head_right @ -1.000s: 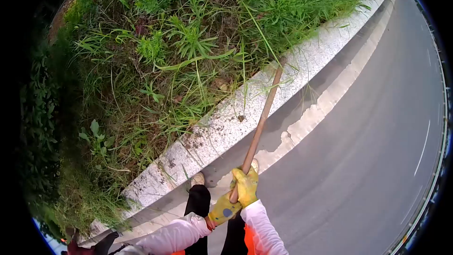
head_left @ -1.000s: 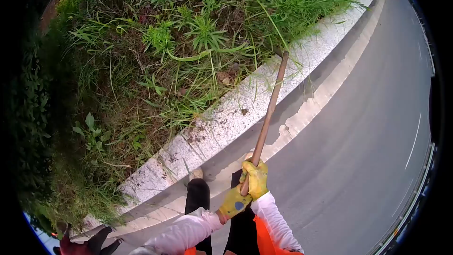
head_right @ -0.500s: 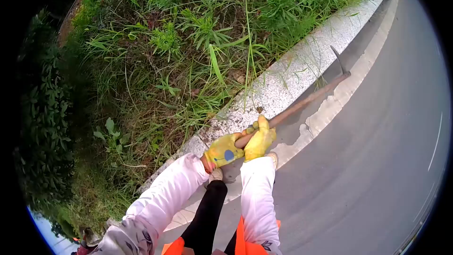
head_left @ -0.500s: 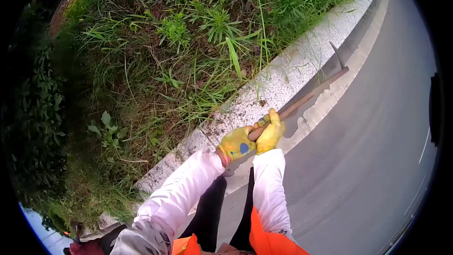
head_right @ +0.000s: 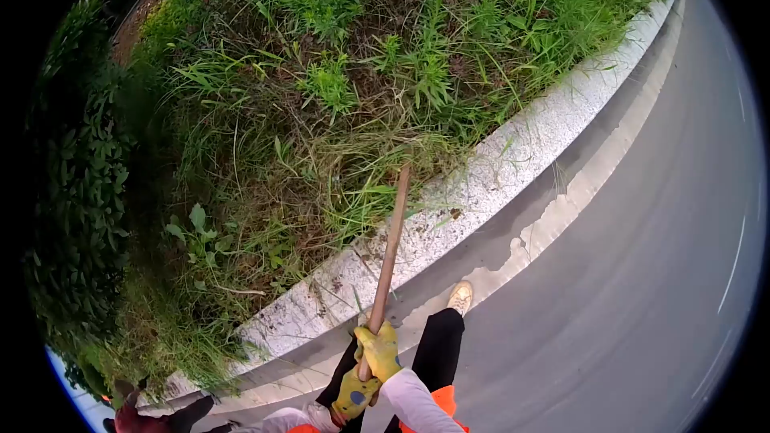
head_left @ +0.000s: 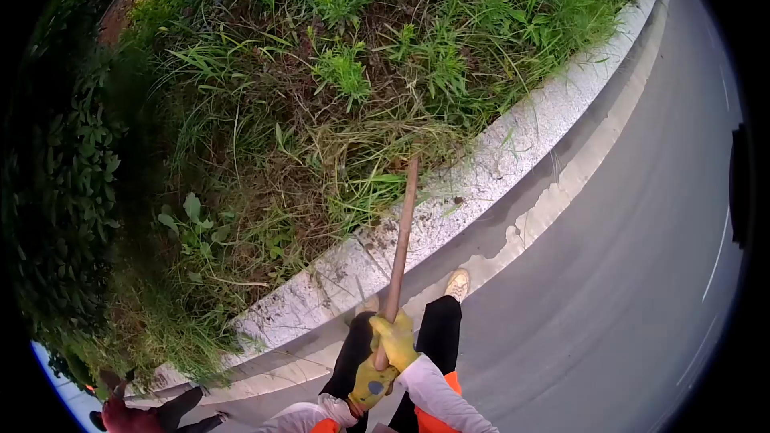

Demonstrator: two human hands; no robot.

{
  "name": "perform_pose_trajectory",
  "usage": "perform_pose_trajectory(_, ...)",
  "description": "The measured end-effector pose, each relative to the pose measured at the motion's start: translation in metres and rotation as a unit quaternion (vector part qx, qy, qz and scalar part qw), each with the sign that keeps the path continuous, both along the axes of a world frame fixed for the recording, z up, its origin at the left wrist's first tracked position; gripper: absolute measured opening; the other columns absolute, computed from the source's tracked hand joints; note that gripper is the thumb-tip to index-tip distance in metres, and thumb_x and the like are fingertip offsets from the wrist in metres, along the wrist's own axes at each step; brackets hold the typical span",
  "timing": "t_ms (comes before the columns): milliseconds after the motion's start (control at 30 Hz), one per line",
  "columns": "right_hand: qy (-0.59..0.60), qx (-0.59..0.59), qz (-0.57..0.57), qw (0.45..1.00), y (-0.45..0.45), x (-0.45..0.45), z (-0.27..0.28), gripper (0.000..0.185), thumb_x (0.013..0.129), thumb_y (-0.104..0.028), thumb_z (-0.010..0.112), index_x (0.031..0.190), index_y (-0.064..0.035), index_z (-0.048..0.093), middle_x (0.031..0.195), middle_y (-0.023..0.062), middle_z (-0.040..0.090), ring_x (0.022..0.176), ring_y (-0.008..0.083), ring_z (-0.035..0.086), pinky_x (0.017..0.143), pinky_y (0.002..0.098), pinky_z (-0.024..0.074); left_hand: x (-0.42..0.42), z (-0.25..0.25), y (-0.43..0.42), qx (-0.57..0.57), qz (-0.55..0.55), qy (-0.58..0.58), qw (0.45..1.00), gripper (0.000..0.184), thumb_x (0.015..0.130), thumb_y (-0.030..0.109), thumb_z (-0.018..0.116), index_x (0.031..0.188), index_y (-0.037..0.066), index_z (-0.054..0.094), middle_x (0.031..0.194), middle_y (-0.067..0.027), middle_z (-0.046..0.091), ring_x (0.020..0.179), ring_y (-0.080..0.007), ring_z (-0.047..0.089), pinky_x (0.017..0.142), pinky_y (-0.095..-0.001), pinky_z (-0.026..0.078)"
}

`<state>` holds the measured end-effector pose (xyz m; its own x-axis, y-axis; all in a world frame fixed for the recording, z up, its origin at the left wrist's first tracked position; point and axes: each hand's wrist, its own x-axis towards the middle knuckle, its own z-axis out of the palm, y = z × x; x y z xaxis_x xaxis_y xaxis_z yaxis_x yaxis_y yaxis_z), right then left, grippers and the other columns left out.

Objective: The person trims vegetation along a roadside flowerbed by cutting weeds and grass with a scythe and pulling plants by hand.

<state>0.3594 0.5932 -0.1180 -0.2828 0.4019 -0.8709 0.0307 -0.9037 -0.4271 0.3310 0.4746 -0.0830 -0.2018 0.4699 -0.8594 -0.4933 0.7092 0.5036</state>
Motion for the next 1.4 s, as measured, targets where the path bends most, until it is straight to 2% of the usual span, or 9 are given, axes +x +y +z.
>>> perform_pose_trajectory(167,-0.080,0.118,-0.204,0.969,0.039,0.048,0.023,0.013,0.082,-0.010,0.060,0.085,-0.0034,0.050,0.058,0.0015,0.046,0.043,0.0121,0.047,0.039,0.0267,0.0414,0.026,-0.059,0.030,0.246,-0.239,0.079,0.936,0.045,0.083,0.020,0.064,0.122,0.005,0.050,0.098,-0.0163,0.065,0.082,-0.0364,0.064,0.072,-0.0403,0.050)
perform_pose_trajectory(367,0.040,0.133,-0.470,0.872,0.143,-0.001,-0.007,0.024,0.084,-0.024,0.060,0.072,-0.0112,0.043,0.059,-0.0019,0.040,0.045,0.0116,0.040,0.041,0.0288,0.0373,-0.069,-0.052,0.217,0.284,-0.559,0.292,0.722,0.038,0.084,0.026,0.057,0.118,0.008,0.055,0.095,-0.0162,0.067,0.085,-0.0347,0.065,0.074,-0.0442,0.051)
perform_pose_trajectory(433,0.023,0.138,-0.411,0.901,0.139,-0.077,-0.037,0.024,0.082,-0.024,0.062,0.073,-0.0087,0.046,0.060,0.0011,0.043,0.046,0.0159,0.043,0.042,0.0315,0.0382,-0.126,-0.102,0.128,0.239,-0.052,0.011,0.969,0.035,0.084,0.018,0.059,0.117,0.004,0.057,0.096,-0.0078,0.066,0.082,-0.0214,0.064,0.069,-0.0345,0.050)
perform_pose_trajectory(500,-0.043,0.116,0.028,0.992,0.016,-0.163,-0.066,0.024,0.080,-0.022,0.064,0.076,-0.0030,0.050,0.062,0.0066,0.049,0.049,0.0209,0.050,0.044,0.0347,0.0422,-0.174,-0.048,0.044,0.099,-0.026,0.119,0.988,0.033,0.080,0.004,0.060,0.113,0.002,0.057,0.076,-0.0025,0.066,0.063,-0.0146,0.064,0.051,-0.0262,0.048)
perform_pose_trajectory(600,0.049,0.087,0.402,0.910,-0.165,-0.197,-0.065,0.026,0.077,-0.018,0.066,0.081,0.0055,0.056,0.064,0.0149,0.057,0.053,0.0283,0.060,0.048,0.0396,0.0482,-0.122,-0.028,-0.155,-0.155,0.334,0.055,0.928,0.022,0.080,0.017,0.065,0.067,0.012,0.048,0.049,-0.0007,0.041,0.033,-0.0164,0.035,0.035,-0.0315,0.029)
perform_pose_trajectory(667,0.152,-0.105,0.409,0.894,-0.198,-0.170,-0.035,0.028,0.077,-0.020,0.064,0.079,0.0056,0.053,0.063,0.0137,0.057,0.052,0.0250,0.060,0.044,0.0366,0.0482,-0.083,-0.098,-0.285,-0.136,0.351,0.082,0.923,0.016,0.077,0.011,0.070,0.086,0.001,0.060,0.061,-0.0060,0.057,0.043,-0.0160,0.052,0.038,-0.0287,0.039)
perform_pose_trajectory(967,0.033,0.126,0.387,0.913,-0.085,-0.127,-0.013,0.043,0.079,-0.029,0.062,0.099,0.0065,0.050,0.074,0.0254,0.062,0.064,0.0411,0.063,0.055,0.0457,0.0496,-0.067,0.003,-0.080,0.047,0.117,0.183,0.975,0.029,0.091,0.019,0.059,0.114,0.002,0.054,0.082,-0.0062,0.064,0.051,-0.0141,0.056,0.044,-0.0239,0.040)
perform_pose_trajectory(1167,0.087,0.091,0.164,0.978,-0.039,-0.072,0.029,0.036,0.081,-0.013,0.069,0.106,0.0014,0.046,0.070,0.0059,0.057,0.051,0.0131,0.056,0.046,0.0293,0.0473,-0.048,-0.007,-0.052,0.112,0.046,0.226,0.966,0.038,0.083,0.019,0.071,0.113,0.002,0.056,0.085,-0.0086,0.066,0.070,-0.0171,0.063,0.062,-0.0303,0.049)
perform_pose_trajectory(1400,0.107,0.108,-0.067,0.986,0.036,-0.036,0.042,0.017,0.086,-0.006,0.063,0.095,-0.0047,0.048,0.068,0.0038,0.053,0.051,0.0124,0.053,0.049,0.0259,0.0473,-0.055,-0.015,0.041,0.130,-0.158,0.217,0.954,0.053,0.079,0.024,0.074,0.121,0.002,0.053,0.077,-0.0075,0.065,0.069,-0.0191,0.062,0.064,-0.0343,0.049)
